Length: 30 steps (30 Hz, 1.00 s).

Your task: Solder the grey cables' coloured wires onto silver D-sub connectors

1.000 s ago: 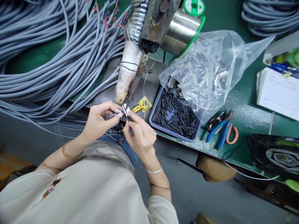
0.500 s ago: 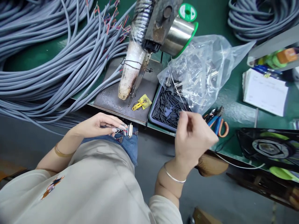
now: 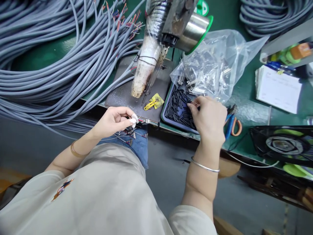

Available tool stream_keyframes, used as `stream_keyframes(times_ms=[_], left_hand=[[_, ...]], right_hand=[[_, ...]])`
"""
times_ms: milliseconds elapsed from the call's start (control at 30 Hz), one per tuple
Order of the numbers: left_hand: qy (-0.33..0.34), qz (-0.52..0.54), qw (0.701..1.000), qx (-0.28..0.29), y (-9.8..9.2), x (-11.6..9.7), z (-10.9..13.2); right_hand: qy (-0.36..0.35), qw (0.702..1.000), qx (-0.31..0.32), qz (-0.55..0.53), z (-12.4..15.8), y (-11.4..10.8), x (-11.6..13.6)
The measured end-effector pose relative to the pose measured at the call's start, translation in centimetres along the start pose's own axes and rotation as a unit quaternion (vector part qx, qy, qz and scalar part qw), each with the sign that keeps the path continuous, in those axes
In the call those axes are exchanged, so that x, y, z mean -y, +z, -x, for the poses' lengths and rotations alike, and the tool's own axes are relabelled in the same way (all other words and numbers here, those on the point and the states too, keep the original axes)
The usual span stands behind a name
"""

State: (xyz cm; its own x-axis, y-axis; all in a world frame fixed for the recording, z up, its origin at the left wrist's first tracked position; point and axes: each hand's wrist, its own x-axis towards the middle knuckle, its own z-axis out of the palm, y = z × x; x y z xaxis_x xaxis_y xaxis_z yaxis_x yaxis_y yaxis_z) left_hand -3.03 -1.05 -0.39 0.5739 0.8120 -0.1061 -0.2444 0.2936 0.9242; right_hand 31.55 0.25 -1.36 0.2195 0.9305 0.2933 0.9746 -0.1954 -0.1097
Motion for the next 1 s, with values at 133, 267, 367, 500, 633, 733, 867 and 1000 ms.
stream_keyframes(times_ms=[133,267,367,500,633,733,867,1000], left_hand=[[-0.031,0.012,0.999,-0.036,0.3,0.4,-0.5],[-0.036,0.006,0.997,-0.067,0.7,1.0,-0.8],[-0.030,-0.020,0.996,-0.079,1.1,1.1,-0.9],[-0.030,-0.052,0.994,-0.086,1.5,1.2,-0.8],[-0.025,-0.077,0.993,-0.088,1.5,1.5,-0.7],[-0.023,-0.086,0.992,-0.086,1.6,1.6,-0.6],[-0.028,-0.083,0.993,-0.077,1.7,1.5,-0.6],[-0.024,-0.080,0.994,-0.072,1.6,1.3,-0.6]], right_hand=[[0.009,0.999,0.023,0.039,0.8,-0.3,0.5],[0.015,0.979,-0.190,-0.069,3.1,-2.0,3.2],[0.036,0.907,-0.261,-0.328,5.9,-3.3,7.4],[0.027,0.850,-0.061,-0.522,8.6,-3.5,12.7],[0.041,0.846,-0.056,-0.529,9.0,-2.5,14.3],[0.046,0.850,-0.044,-0.523,8.8,-2.0,14.0],[0.043,0.855,-0.012,-0.517,8.8,-1.9,13.8],[0.033,0.857,0.025,-0.513,9.1,-2.2,14.0]])
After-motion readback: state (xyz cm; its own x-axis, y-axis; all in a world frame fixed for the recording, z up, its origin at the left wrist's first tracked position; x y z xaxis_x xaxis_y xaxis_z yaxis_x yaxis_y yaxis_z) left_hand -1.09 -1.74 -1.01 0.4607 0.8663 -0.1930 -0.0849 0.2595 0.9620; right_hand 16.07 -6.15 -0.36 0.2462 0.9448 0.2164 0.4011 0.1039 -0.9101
